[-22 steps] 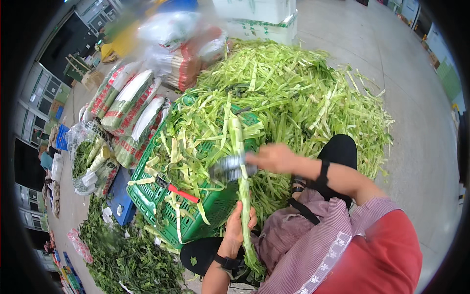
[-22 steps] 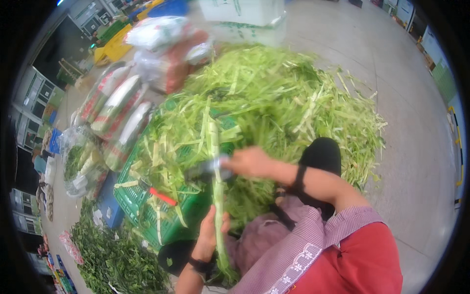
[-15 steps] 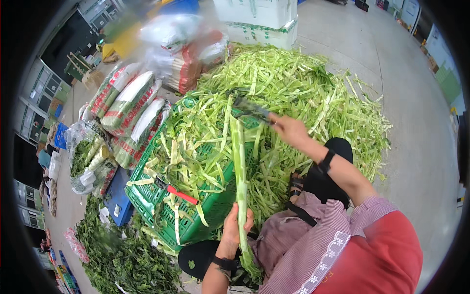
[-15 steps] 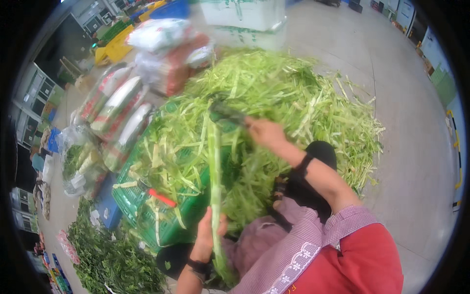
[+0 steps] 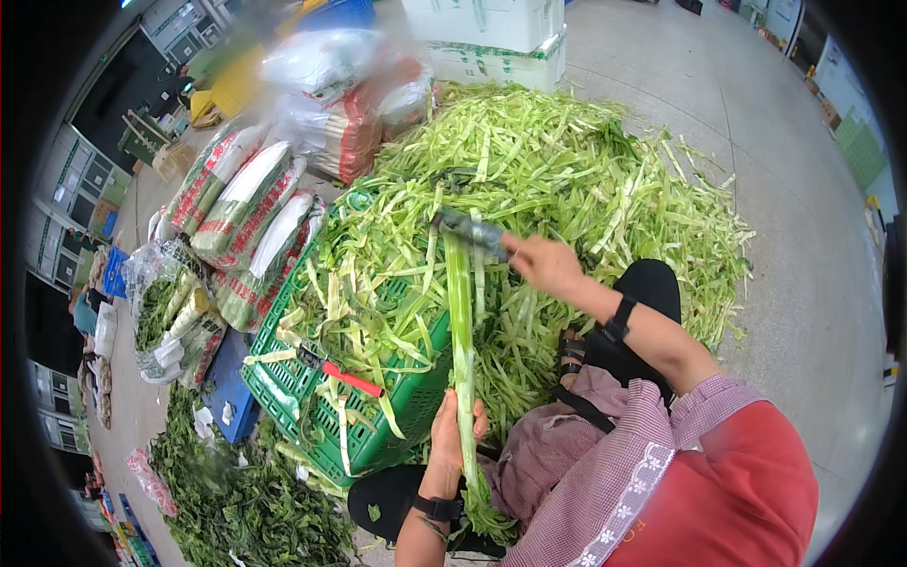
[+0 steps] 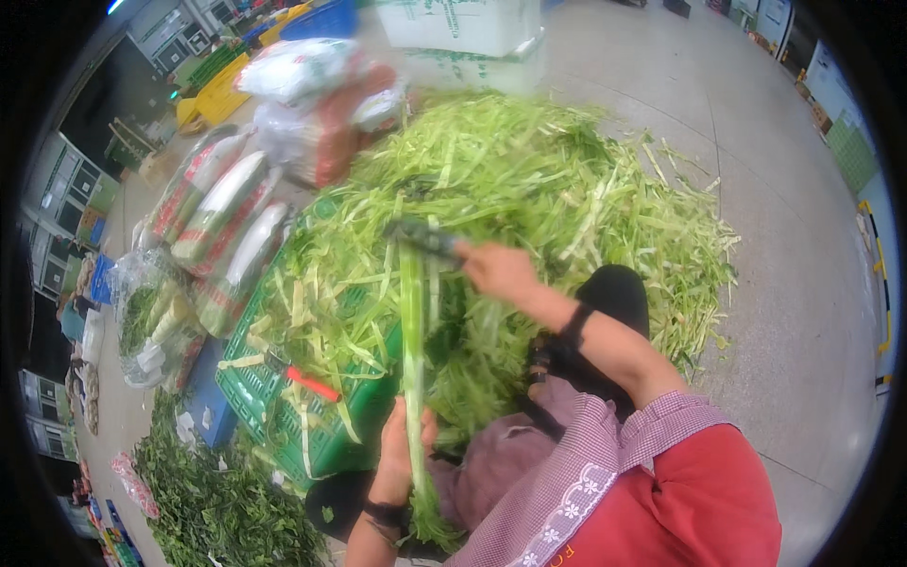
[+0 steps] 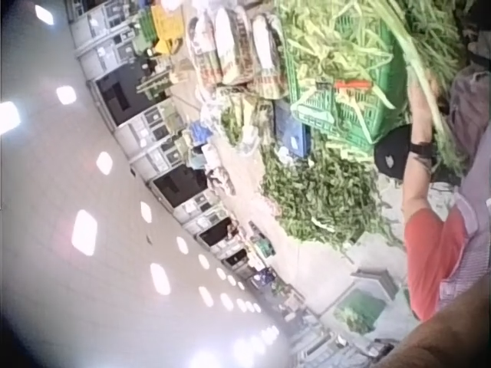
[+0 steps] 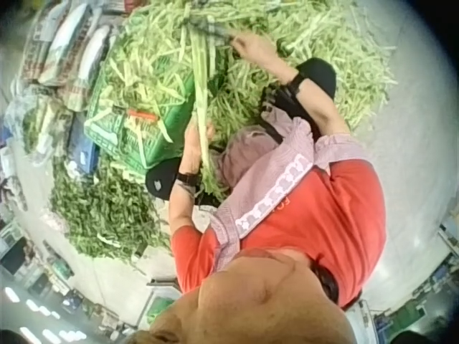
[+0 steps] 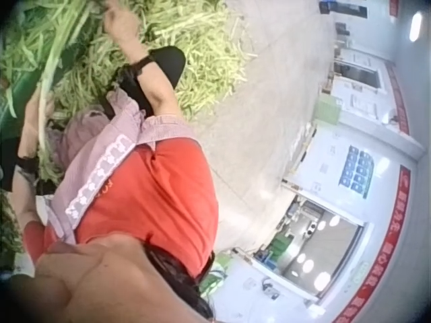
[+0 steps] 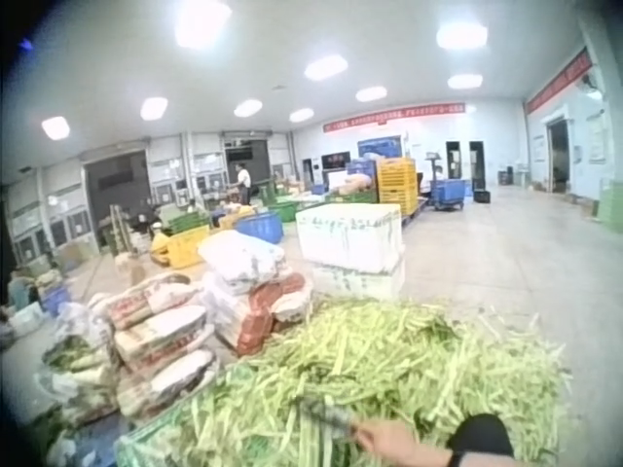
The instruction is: The recorder uses a hand peeler to strip the outer layer from long green stalks of celtuce (stem lettuce).
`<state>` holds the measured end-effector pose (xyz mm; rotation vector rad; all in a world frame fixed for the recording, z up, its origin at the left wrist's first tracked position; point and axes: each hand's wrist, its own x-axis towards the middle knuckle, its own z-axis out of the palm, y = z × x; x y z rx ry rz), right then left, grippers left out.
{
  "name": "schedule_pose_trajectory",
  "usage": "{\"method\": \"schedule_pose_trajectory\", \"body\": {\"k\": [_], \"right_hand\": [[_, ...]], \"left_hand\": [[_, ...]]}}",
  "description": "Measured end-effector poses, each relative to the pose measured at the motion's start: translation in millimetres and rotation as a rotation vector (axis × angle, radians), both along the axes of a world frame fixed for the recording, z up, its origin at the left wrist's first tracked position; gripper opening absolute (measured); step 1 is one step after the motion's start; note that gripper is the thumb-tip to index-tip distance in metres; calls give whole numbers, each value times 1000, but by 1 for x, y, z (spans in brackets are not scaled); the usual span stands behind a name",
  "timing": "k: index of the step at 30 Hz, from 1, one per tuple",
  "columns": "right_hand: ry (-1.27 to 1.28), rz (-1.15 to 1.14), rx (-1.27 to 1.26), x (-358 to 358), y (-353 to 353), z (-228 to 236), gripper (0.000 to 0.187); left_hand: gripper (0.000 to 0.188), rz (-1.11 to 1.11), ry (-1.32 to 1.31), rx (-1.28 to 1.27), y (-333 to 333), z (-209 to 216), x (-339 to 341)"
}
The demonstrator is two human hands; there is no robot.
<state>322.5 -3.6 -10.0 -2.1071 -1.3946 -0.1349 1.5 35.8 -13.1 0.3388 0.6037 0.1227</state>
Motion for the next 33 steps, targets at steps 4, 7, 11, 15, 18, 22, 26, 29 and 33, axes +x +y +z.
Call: {"method": "schedule_pose_trajectory", "body": {"k": [4,7,11,15,18,22,26,29,33], "right_hand": [[-271,242,6,-19,12,-6,38],[-40,-186,-195,34,27,-3,35],[-24,15,-36,11,9,-4,39],[-204,574,66,-74,-23,-6,47],[-283,441,137,-58,-3,-9,47],[-254,-6,15,16,12,1,41],[-142,48,-13,-33,8,-6,42],[-395,322,43,-41,13,-4,34],[105,-317,-213,71,14,-8,32]], "left_hand": [[34,21,151,396,-6,3,1],[29,3,159,485,-1,8,2],[27,112,155,356,3,8,4],[35,94,138,141,9,3,3],[50,-41,86,18,4,7,-3],[43,72,111,40,4,7,4],[30,83,184,76,0,6,1],[32,78,182,207,-3,6,3],[33,63,144,281,-9,12,4]]}}
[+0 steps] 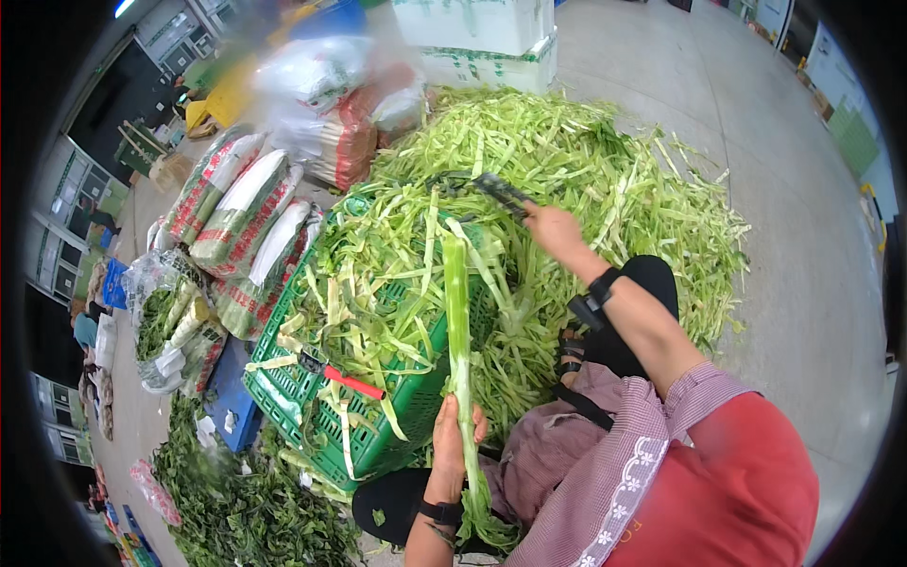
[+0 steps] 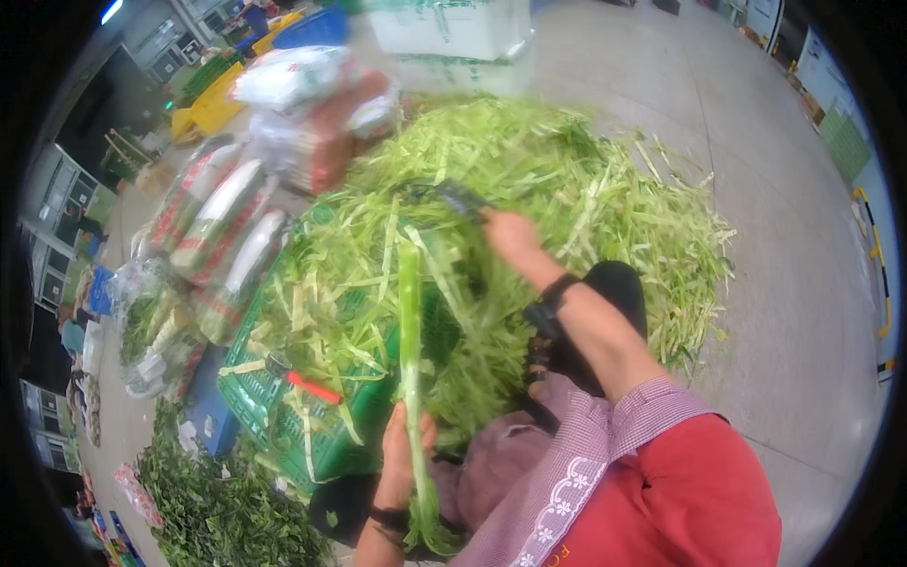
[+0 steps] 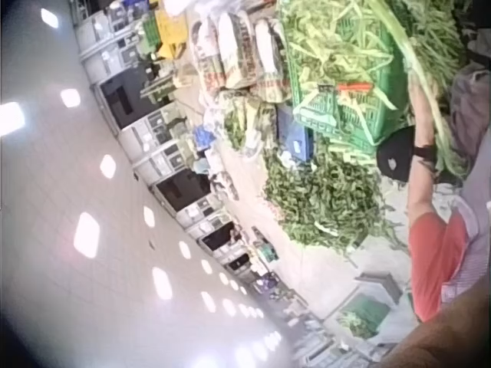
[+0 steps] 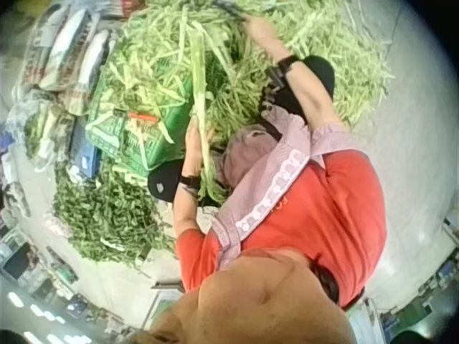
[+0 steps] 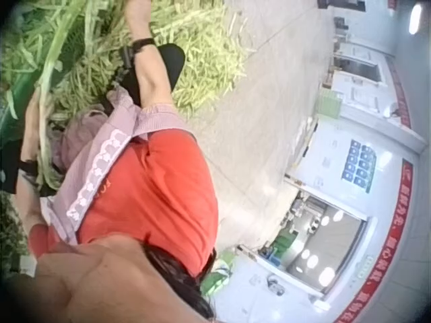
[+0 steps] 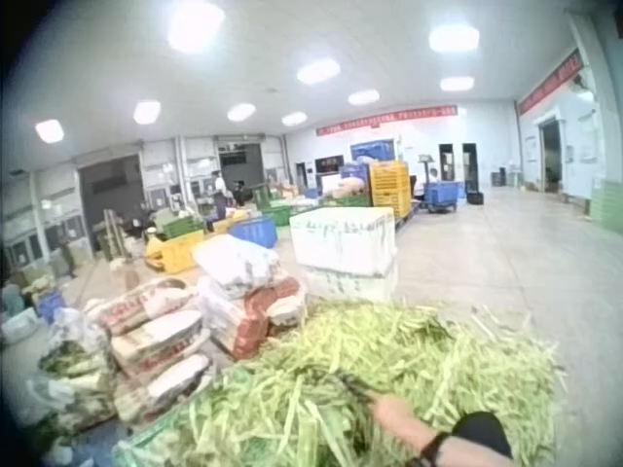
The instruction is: The recorder uses a hand peeler to strip the outer layer from long green stalks of celtuce (stem lettuce).
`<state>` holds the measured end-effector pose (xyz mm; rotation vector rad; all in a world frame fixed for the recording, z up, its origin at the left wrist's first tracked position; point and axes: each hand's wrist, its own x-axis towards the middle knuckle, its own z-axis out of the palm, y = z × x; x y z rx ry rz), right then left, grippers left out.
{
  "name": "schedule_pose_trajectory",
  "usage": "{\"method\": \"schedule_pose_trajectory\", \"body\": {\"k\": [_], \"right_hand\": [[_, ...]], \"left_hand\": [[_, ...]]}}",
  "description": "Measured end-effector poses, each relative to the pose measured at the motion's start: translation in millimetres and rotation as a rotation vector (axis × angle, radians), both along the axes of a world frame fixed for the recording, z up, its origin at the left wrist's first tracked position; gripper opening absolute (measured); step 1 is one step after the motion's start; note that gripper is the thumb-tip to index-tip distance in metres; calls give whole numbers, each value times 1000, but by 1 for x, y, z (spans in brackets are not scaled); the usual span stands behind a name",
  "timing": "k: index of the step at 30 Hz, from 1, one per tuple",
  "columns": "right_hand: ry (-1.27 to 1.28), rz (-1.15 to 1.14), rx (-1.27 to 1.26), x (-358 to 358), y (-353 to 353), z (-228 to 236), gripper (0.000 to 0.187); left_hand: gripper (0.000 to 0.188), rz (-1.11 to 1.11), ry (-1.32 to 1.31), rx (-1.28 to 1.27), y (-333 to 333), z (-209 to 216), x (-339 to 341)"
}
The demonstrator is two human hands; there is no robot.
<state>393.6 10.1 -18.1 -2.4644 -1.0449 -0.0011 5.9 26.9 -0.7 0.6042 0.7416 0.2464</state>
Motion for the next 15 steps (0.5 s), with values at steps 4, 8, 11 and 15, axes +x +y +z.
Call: {"method": "schedule_pose_trajectory", "body": {"k": [4,8,11,15], "right_hand": [[-176,329,137,-58,-24,2,36],[-237,917,284,-146,-53,11,46],[-331,833,174,-138,-28,12,46],[-210,32,42,-16,-10,-15,32]], "left_hand": [[38,13,30,-100,7,6,-4],[43,51,-104,-326,14,-4,6],[45,32,-350,-465,7,-7,1],[48,-10,-410,-452,8,-6,-2]]}}
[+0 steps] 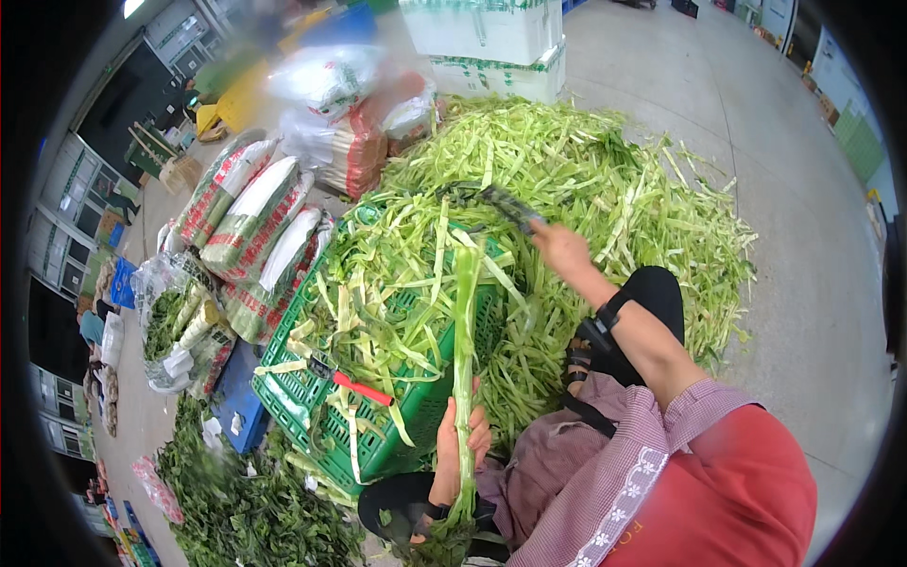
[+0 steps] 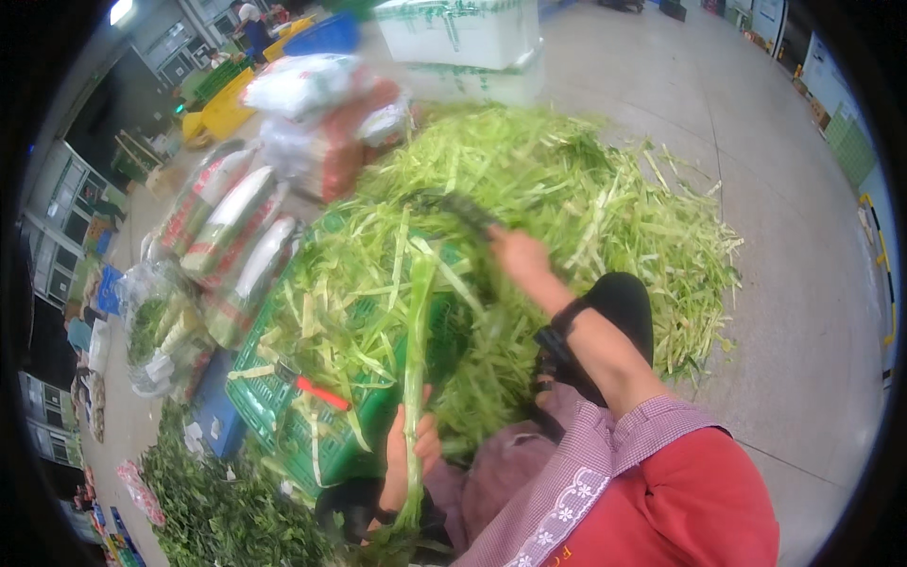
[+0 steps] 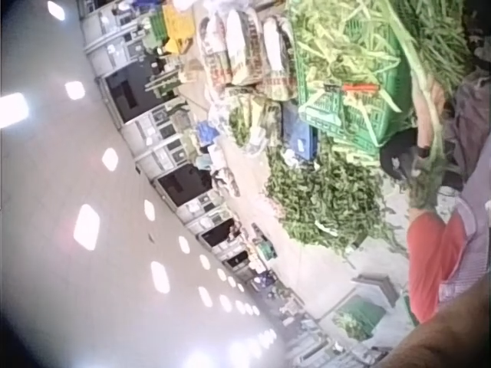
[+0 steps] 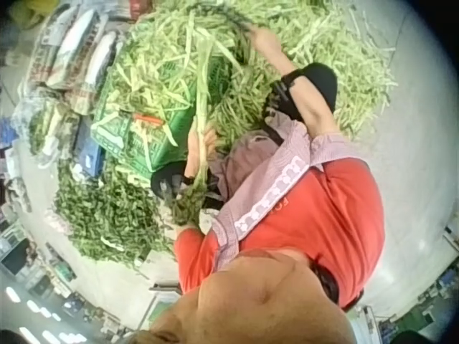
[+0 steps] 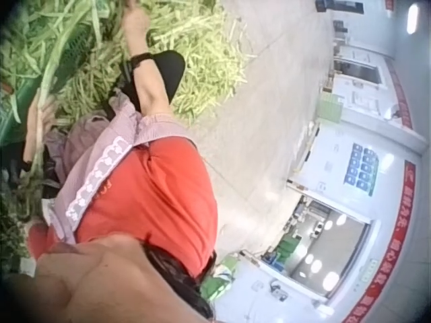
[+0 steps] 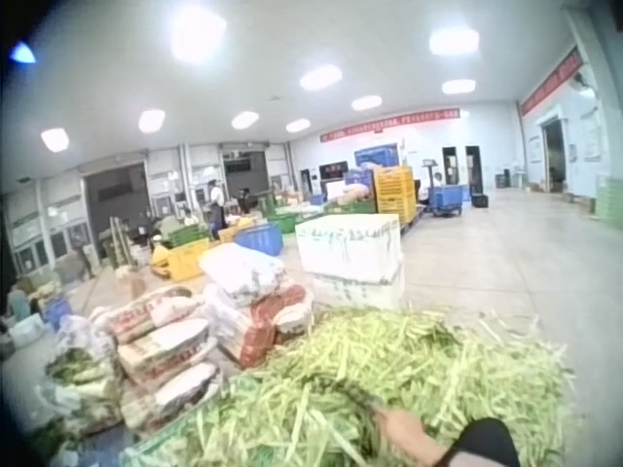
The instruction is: The recorder uses a hand peeler to strip the outer layer from long green stalks of celtuce (stem lettuce).
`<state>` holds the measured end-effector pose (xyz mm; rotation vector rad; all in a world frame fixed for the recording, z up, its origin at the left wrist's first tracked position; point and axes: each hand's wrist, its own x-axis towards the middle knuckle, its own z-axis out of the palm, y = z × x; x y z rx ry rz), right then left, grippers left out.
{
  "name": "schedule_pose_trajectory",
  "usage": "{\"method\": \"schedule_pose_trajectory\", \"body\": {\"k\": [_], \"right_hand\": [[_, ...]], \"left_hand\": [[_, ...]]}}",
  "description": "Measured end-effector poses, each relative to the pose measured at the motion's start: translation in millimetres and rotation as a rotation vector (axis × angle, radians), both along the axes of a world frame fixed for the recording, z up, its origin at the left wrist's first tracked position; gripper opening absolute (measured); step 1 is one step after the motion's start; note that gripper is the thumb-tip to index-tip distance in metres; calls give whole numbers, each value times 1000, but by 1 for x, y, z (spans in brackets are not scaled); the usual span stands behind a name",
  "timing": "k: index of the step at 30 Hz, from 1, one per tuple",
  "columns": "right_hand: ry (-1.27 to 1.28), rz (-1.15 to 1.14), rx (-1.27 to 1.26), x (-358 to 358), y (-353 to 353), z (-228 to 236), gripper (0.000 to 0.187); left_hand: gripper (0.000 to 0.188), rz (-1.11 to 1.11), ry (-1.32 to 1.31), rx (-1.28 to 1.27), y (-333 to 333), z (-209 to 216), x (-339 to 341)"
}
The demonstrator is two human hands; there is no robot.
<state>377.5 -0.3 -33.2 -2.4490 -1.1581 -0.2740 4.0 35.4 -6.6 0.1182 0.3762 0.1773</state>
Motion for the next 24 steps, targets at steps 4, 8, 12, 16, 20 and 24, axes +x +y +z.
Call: {"method": "schedule_pose_trajectory", "body": {"k": [4,8,12,16,20,24], "right_hand": [[89,197,130,-36,-3,19,37],[-173,570,46,-75,9,29,37],[95,-32,10,12,12,17,31],[-61,508,166,-71,-12,27,40],[-61,833,129,-125,-31,25,39],[-46,345,48,-48,2,26,36]], "left_hand": [[50,-5,159,115,1,0,-5],[38,17,439,533,-6,11,2],[35,68,412,559,-13,18,7],[40,34,461,383,-3,10,1],[48,-35,329,128,5,6,5],[48,-16,188,79,-1,0,-5]]}}
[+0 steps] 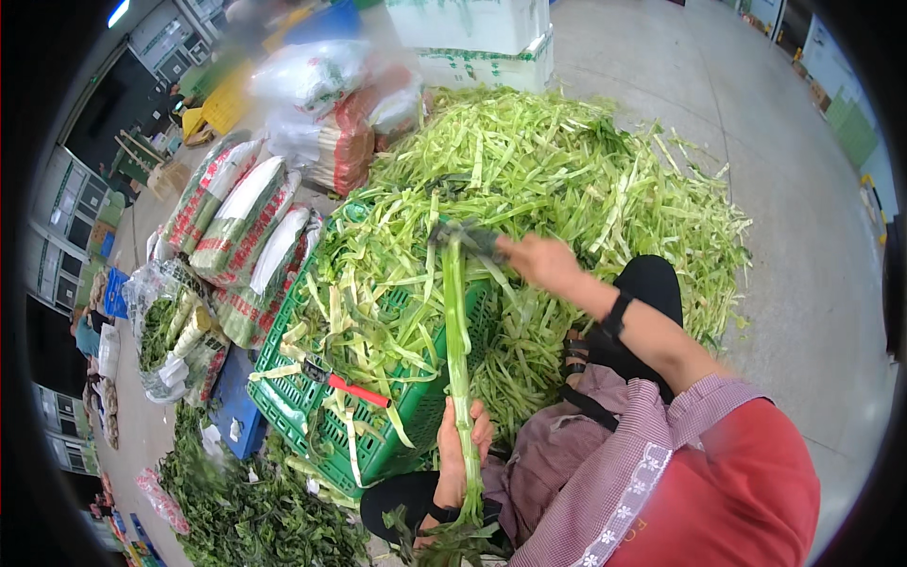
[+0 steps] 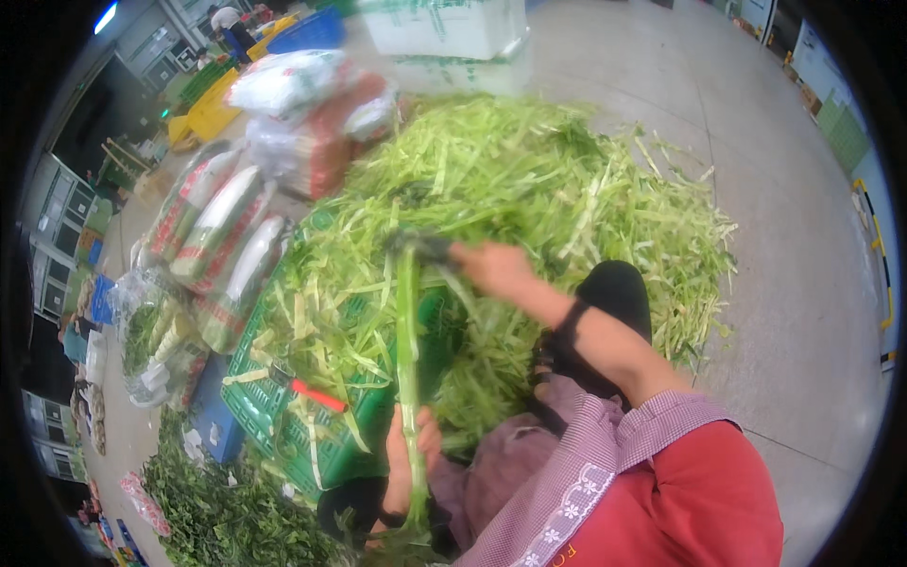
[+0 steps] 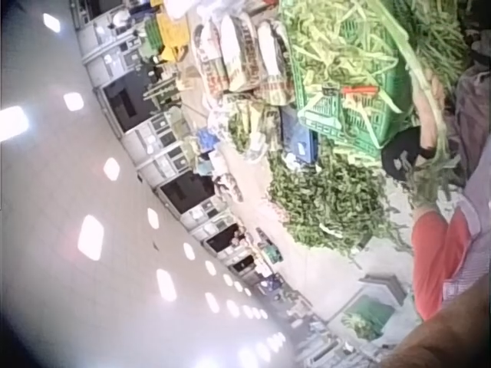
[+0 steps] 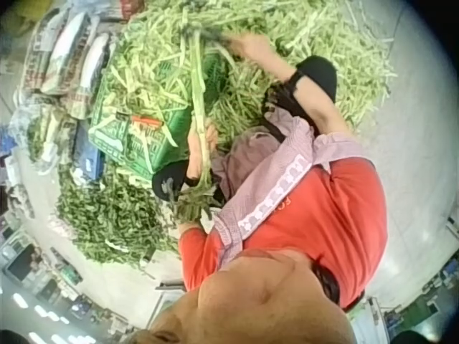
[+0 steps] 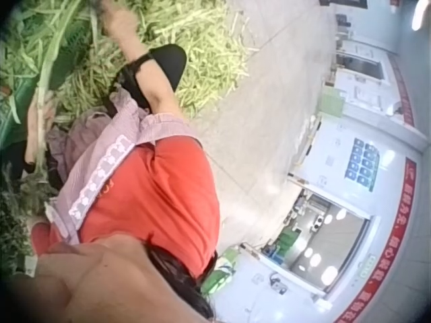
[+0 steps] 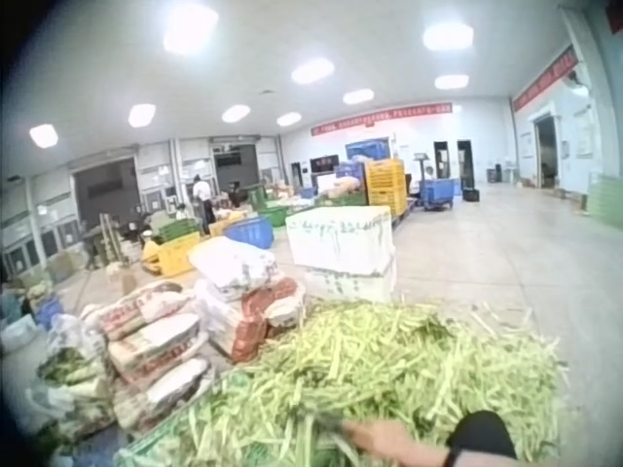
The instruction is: The recorder uses a hand peeler to strip the outer layer from long green stalks of celtuce (stem lettuce).
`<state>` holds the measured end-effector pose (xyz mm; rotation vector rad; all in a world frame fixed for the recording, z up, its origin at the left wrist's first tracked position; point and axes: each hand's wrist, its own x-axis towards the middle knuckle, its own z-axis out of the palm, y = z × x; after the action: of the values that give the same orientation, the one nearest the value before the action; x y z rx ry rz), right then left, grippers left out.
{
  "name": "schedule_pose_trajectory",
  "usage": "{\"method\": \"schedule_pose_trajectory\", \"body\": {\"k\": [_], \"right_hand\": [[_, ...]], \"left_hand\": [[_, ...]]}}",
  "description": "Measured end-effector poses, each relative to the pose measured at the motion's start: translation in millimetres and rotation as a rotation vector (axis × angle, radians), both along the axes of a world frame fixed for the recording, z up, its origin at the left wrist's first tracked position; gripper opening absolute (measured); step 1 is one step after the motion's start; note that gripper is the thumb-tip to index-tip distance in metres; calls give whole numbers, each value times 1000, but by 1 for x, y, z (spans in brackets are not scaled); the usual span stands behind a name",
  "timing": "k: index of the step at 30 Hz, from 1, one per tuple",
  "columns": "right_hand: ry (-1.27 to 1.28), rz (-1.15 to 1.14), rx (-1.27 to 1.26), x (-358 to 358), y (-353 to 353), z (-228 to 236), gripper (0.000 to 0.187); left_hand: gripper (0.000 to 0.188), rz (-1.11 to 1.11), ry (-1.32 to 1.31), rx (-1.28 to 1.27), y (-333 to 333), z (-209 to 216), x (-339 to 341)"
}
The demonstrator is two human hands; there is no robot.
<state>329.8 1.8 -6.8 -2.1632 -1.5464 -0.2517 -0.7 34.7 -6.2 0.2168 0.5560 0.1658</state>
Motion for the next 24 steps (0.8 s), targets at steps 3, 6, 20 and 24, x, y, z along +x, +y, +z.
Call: {"method": "schedule_pose_trajectory", "body": {"k": [3,6,20,24], "right_hand": [[66,-224,-30,32,-3,-3,36],[59,13,-9,-15,-17,7,36],[-148,296,84,-31,-5,12,26],[136,-198,-223,23,11,12,37]], "left_hand": [[46,13,-102,1,5,-2,2],[38,152,-17,-39,-2,5,4],[34,61,295,605,-22,21,5],[33,31,288,771,-18,23,7]]}}
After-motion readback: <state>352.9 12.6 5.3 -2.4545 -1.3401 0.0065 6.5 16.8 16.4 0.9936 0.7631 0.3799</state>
